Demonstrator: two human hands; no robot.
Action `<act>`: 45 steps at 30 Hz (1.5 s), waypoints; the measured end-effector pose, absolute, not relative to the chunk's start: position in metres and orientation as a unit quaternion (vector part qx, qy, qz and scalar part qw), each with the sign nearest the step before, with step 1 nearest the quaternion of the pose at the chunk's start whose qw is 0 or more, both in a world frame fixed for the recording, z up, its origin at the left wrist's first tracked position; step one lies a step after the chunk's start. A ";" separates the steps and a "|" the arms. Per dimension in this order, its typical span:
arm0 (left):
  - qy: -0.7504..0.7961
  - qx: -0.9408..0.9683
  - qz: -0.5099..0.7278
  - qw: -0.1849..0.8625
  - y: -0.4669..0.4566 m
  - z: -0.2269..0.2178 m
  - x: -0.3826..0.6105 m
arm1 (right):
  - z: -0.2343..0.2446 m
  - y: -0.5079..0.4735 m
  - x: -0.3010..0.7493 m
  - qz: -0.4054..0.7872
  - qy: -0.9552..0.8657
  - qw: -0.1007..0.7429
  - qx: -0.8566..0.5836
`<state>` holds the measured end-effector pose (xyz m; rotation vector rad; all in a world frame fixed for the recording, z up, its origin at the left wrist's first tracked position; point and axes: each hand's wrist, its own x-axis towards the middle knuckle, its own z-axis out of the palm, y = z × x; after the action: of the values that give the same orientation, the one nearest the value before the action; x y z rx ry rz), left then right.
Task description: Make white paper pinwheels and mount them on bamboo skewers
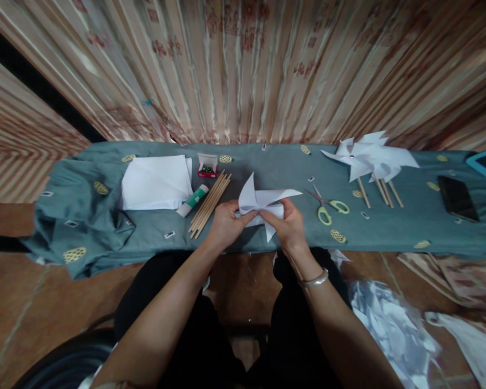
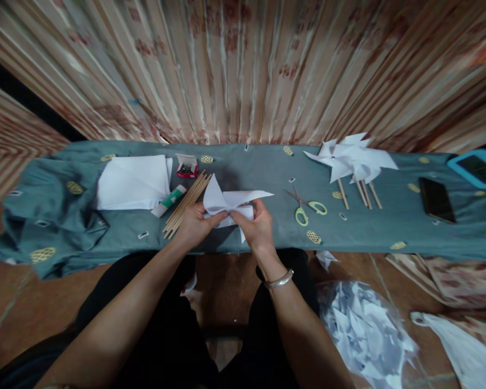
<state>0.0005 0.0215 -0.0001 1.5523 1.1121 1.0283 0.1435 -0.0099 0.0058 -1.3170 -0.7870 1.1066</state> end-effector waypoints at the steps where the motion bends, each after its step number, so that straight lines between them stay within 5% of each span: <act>1: 0.453 0.642 0.414 0.460 0.022 0.001 -0.001 | 0.006 -0.010 0.144 0.474 -0.342 0.582 -0.565; 30: 0.479 0.526 0.438 0.550 0.018 0.008 0.010 | 0.009 -0.016 0.150 0.504 -0.347 0.571 -0.547; 38: 0.487 0.300 0.643 0.509 0.041 0.032 -0.042 | 0.005 -0.011 0.167 0.440 -0.326 0.621 -0.562; 45: 0.463 0.116 0.755 0.450 0.050 0.058 -0.100 | -0.018 -0.006 0.153 0.397 -0.435 0.557 -0.586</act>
<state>-0.1000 0.0503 0.0578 0.2861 1.1460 1.8657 0.1530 -0.0061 -0.0178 -1.3821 -1.0260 0.9367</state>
